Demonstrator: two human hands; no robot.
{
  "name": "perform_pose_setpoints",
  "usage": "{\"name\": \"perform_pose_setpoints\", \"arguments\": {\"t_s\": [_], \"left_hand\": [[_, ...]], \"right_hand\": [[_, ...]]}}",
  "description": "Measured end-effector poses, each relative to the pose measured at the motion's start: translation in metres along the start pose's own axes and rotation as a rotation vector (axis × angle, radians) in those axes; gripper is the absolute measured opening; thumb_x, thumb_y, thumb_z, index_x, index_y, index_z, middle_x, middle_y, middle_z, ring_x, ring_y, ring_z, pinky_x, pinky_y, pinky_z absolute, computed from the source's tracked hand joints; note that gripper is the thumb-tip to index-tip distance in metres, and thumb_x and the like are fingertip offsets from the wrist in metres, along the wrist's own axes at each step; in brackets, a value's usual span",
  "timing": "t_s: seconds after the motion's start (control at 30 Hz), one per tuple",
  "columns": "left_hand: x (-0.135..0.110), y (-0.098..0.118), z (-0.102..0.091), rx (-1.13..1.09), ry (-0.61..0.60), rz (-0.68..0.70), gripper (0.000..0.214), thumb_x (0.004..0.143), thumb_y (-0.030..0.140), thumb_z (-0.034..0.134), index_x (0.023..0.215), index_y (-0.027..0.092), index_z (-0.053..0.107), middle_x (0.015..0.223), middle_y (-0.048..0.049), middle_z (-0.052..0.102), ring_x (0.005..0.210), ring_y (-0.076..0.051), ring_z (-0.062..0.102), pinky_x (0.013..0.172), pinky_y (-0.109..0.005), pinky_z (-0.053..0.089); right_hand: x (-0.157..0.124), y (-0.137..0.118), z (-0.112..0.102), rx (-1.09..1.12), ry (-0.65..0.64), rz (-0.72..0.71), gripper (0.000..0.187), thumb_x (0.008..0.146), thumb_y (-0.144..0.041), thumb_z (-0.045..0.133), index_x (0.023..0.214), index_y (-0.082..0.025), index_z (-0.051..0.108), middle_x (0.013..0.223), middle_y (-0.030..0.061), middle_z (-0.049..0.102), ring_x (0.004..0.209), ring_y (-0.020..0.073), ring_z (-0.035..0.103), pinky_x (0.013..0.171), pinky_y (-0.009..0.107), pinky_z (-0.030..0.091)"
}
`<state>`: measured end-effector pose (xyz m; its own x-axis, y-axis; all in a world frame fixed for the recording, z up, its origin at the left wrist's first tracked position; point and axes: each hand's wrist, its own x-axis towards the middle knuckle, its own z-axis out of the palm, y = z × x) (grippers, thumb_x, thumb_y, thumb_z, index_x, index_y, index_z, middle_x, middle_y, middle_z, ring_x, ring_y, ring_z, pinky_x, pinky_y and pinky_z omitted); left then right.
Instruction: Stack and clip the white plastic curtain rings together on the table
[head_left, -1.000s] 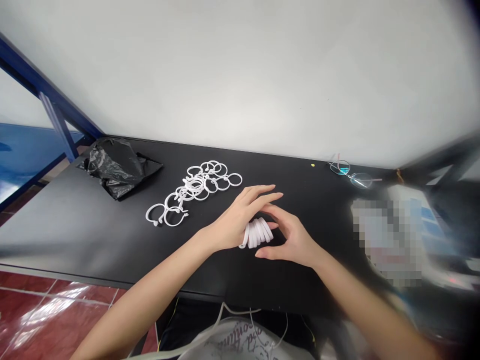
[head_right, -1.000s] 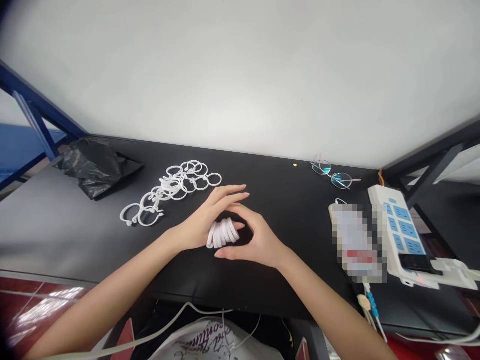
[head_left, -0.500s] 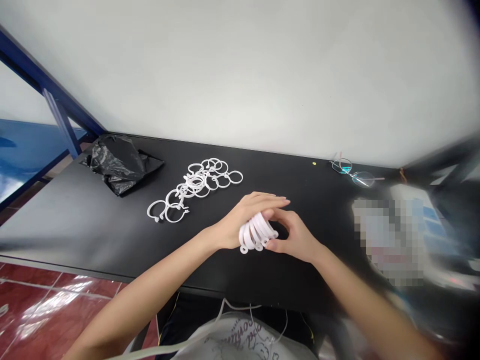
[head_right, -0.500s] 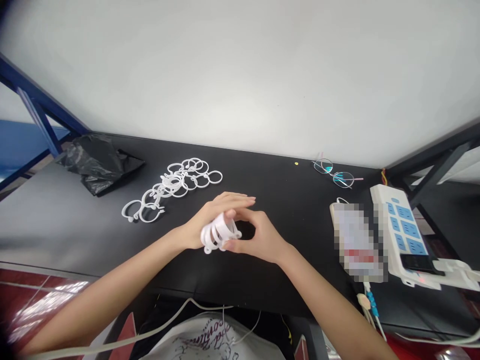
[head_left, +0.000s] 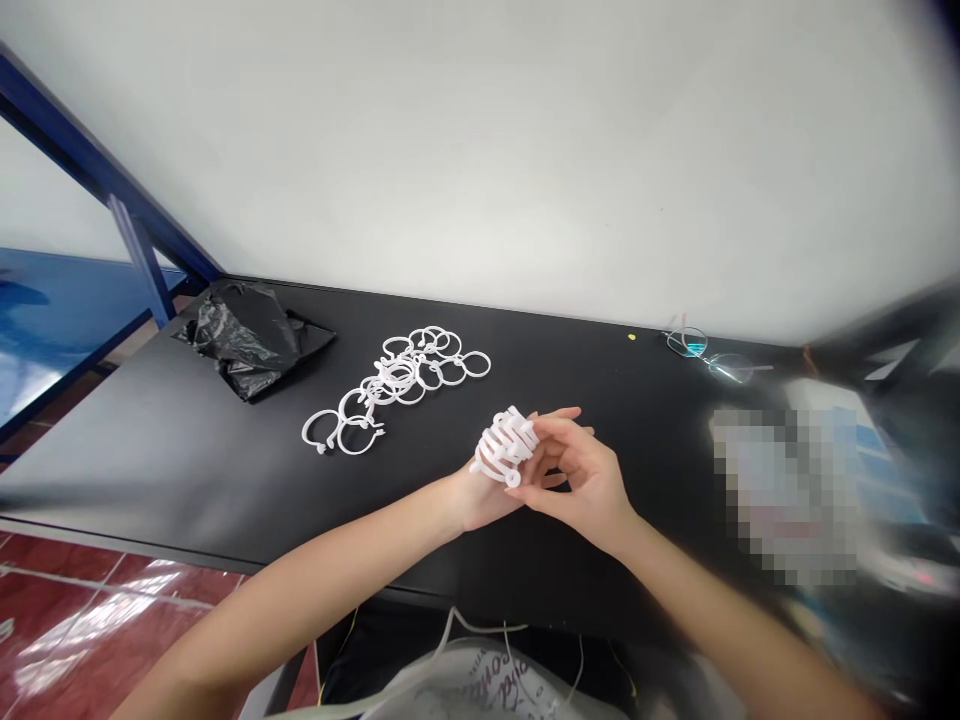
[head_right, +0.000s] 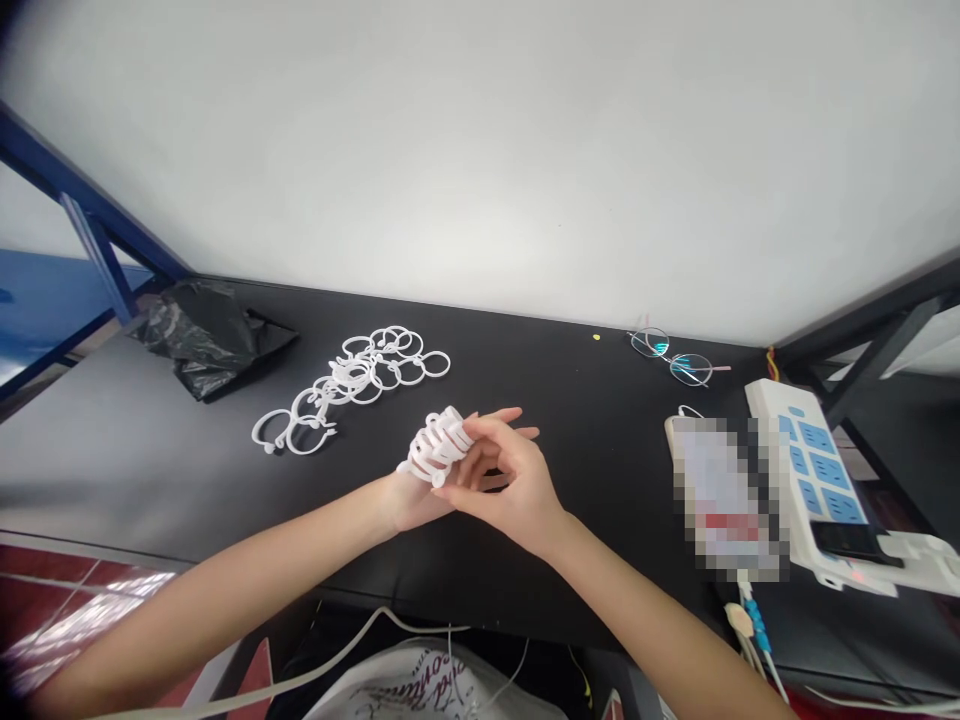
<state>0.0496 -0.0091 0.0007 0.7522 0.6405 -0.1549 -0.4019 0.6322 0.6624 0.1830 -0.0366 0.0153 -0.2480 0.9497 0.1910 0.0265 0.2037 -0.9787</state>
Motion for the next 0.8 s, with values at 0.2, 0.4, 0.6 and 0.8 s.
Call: {"name": "perform_pose_setpoints", "arguments": {"t_s": [0.2,0.4,0.6,0.8], "left_hand": [[-0.002,-0.008,0.001,-0.015,0.002,0.085,0.051,0.085,0.041,0.063,0.132,0.020,0.056,0.138,-0.0137,0.057,0.128,-0.027,0.055,0.110,-0.042,0.040],[0.002,0.000,-0.001,0.255,0.257,0.240,0.046,0.070,0.031,0.077,0.112,0.014,0.067,0.109,-0.0128,0.072,0.094,-0.028,0.070,0.083,-0.040,0.057],[0.001,0.007,-0.002,0.271,0.199,0.215,0.042,0.075,0.028,0.073,0.114,0.015,0.067,0.107,-0.0123,0.073,0.093,-0.026,0.071,0.078,-0.036,0.056],[0.003,-0.003,0.002,0.153,0.147,0.173,0.039,0.078,0.033,0.067,0.112,0.015,0.068,0.110,-0.0131,0.072,0.095,-0.027,0.070,0.076,-0.035,0.055]], "right_hand": [[0.002,-0.004,0.003,0.069,-0.013,0.169,0.028,0.062,-0.014,0.084,0.084,-0.020,0.067,0.076,0.0006,0.072,0.064,0.0164,0.069,0.060,0.028,0.058],[0.004,-0.007,-0.002,0.176,-0.073,0.259,0.022,0.063,-0.021,0.086,0.079,-0.018,0.071,0.069,-0.0003,0.068,0.056,0.0148,0.065,0.051,0.026,0.057],[0.004,-0.006,-0.007,0.133,-0.152,0.211,0.022,0.064,-0.022,0.086,0.082,-0.019,0.073,0.078,0.0021,0.072,0.066,0.0170,0.070,0.056,0.026,0.059],[-0.001,-0.009,0.007,0.076,0.045,0.187,0.027,0.061,-0.023,0.087,0.081,-0.020,0.069,0.071,0.0016,0.073,0.061,0.0182,0.070,0.056,0.030,0.060]]}}
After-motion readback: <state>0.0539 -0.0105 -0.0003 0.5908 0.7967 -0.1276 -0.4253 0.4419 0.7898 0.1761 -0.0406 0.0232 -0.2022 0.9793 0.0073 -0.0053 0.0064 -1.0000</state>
